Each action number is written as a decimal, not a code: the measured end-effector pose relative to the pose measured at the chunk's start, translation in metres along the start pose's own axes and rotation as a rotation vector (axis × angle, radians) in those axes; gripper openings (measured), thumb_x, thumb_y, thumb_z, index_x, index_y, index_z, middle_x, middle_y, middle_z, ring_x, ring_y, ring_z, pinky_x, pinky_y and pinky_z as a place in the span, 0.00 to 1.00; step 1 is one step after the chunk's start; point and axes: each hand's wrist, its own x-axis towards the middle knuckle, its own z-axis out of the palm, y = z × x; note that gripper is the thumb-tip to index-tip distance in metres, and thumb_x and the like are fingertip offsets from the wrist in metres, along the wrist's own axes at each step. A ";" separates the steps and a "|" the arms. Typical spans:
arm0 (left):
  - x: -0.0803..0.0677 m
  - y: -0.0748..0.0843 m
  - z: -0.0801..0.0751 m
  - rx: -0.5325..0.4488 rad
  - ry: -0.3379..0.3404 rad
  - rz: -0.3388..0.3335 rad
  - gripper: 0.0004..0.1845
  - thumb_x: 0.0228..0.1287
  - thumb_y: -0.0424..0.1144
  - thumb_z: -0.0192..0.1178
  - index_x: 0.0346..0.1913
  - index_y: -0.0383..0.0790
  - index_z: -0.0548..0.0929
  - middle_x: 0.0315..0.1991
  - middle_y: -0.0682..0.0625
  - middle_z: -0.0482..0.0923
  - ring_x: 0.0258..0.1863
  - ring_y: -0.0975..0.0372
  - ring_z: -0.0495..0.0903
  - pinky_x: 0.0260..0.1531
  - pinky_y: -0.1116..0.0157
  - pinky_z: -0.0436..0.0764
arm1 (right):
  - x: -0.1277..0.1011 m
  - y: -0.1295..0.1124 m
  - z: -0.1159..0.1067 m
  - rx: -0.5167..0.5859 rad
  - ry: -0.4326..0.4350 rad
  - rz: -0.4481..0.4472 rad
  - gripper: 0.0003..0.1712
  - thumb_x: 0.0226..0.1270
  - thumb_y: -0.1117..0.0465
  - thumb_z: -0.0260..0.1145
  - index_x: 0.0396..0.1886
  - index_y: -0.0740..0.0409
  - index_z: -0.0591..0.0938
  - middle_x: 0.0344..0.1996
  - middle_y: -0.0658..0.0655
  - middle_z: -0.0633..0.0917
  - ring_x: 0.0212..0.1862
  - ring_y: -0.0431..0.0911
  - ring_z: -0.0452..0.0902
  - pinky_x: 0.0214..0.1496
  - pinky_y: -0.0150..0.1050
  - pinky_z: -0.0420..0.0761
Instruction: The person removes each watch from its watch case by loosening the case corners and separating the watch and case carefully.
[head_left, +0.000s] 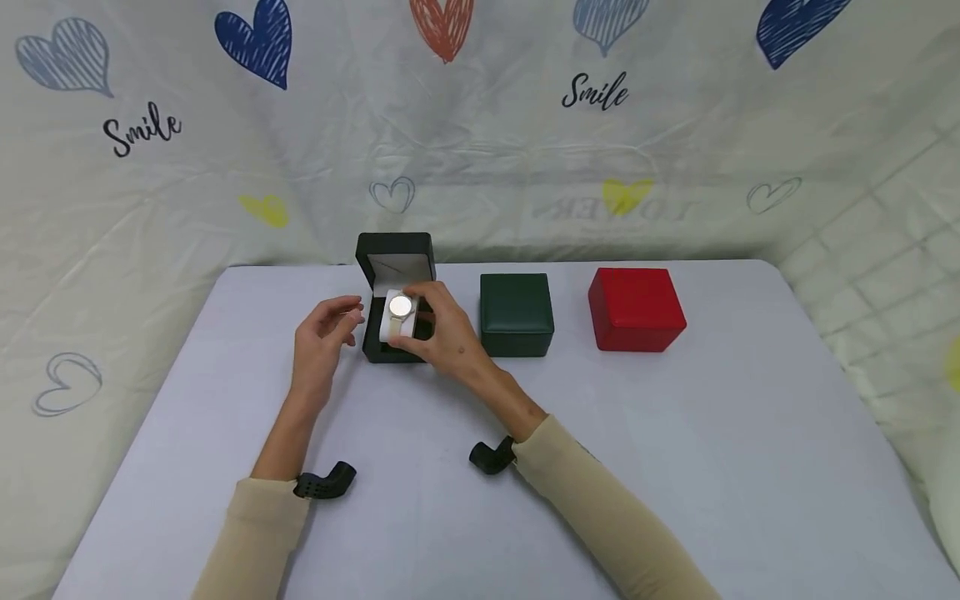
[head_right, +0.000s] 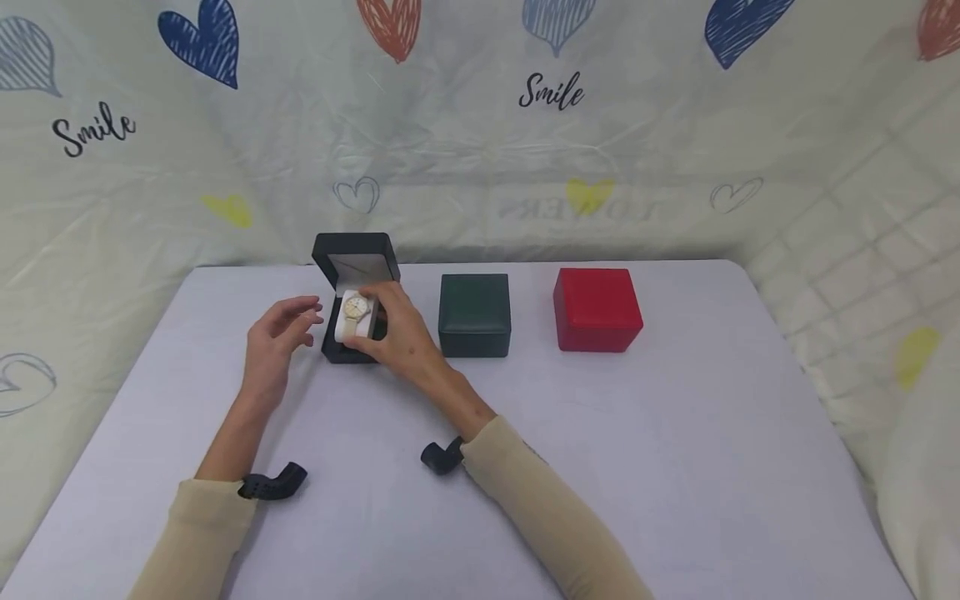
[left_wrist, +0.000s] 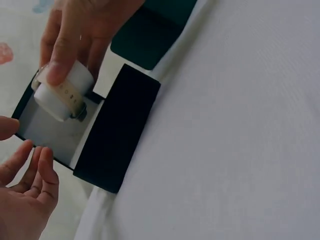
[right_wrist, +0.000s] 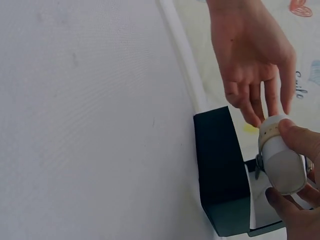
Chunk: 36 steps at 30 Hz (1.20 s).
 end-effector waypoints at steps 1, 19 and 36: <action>0.000 0.002 0.001 -0.011 -0.012 -0.012 0.18 0.75 0.40 0.63 0.61 0.34 0.82 0.52 0.48 0.85 0.46 0.59 0.83 0.34 0.75 0.79 | 0.000 -0.001 0.000 -0.001 -0.001 -0.002 0.41 0.55 0.66 0.83 0.66 0.62 0.73 0.63 0.61 0.76 0.64 0.52 0.77 0.67 0.46 0.84; -0.006 0.009 0.008 -0.022 -0.171 -0.050 0.24 0.77 0.45 0.61 0.69 0.39 0.78 0.59 0.55 0.79 0.51 0.67 0.83 0.43 0.73 0.85 | -0.005 -0.010 0.002 0.010 -0.012 -0.045 0.38 0.57 0.65 0.81 0.66 0.62 0.73 0.64 0.60 0.75 0.64 0.51 0.76 0.68 0.47 0.83; -0.004 0.011 0.006 -0.043 -0.291 -0.148 0.29 0.78 0.44 0.60 0.76 0.42 0.71 0.61 0.50 0.75 0.52 0.64 0.81 0.44 0.67 0.90 | -0.007 -0.013 0.002 0.021 -0.017 -0.035 0.42 0.57 0.68 0.81 0.69 0.64 0.70 0.66 0.62 0.74 0.68 0.53 0.75 0.70 0.45 0.81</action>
